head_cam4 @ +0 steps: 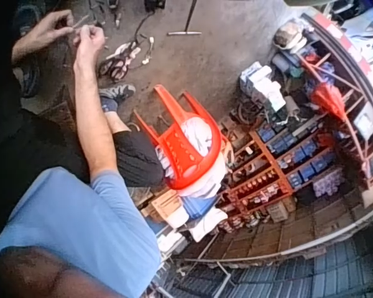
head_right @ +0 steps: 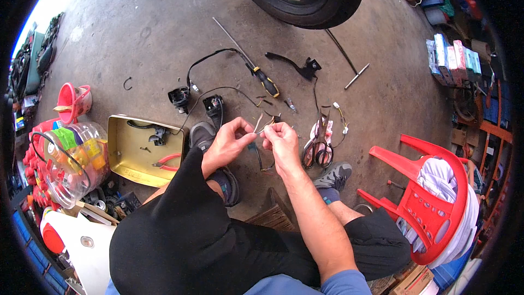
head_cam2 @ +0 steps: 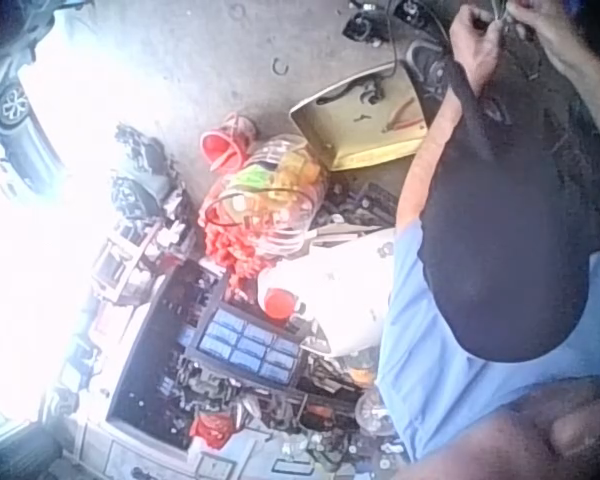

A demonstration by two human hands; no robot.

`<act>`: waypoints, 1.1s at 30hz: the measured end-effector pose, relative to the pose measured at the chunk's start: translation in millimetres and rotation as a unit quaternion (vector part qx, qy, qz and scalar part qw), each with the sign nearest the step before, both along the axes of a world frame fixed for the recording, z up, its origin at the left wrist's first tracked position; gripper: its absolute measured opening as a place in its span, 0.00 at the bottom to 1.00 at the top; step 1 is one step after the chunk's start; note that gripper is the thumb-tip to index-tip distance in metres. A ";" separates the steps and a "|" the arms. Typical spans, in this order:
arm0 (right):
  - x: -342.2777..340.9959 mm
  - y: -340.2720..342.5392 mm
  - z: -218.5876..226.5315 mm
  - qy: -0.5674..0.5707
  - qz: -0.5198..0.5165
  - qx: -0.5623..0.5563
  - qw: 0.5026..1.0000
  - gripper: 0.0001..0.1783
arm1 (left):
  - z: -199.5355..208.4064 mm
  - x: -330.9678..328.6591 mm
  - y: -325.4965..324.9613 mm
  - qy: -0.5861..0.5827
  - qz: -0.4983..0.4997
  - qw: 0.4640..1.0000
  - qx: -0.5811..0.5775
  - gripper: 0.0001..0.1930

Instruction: Repairing and connecting wiring for a motorcycle handlebar switch assembly on a garage floor.

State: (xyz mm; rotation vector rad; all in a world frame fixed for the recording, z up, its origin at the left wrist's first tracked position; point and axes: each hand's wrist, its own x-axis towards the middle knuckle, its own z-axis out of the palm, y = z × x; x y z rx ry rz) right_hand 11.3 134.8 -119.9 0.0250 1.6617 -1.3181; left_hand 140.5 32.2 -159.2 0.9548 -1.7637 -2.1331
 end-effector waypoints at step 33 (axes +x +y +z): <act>-71.0 6.4 79.3 0.181 0.303 -0.032 0.935 0.05 | 198.4 6.7 -144.3 -0.083 -0.207 0.959 -0.173 0.15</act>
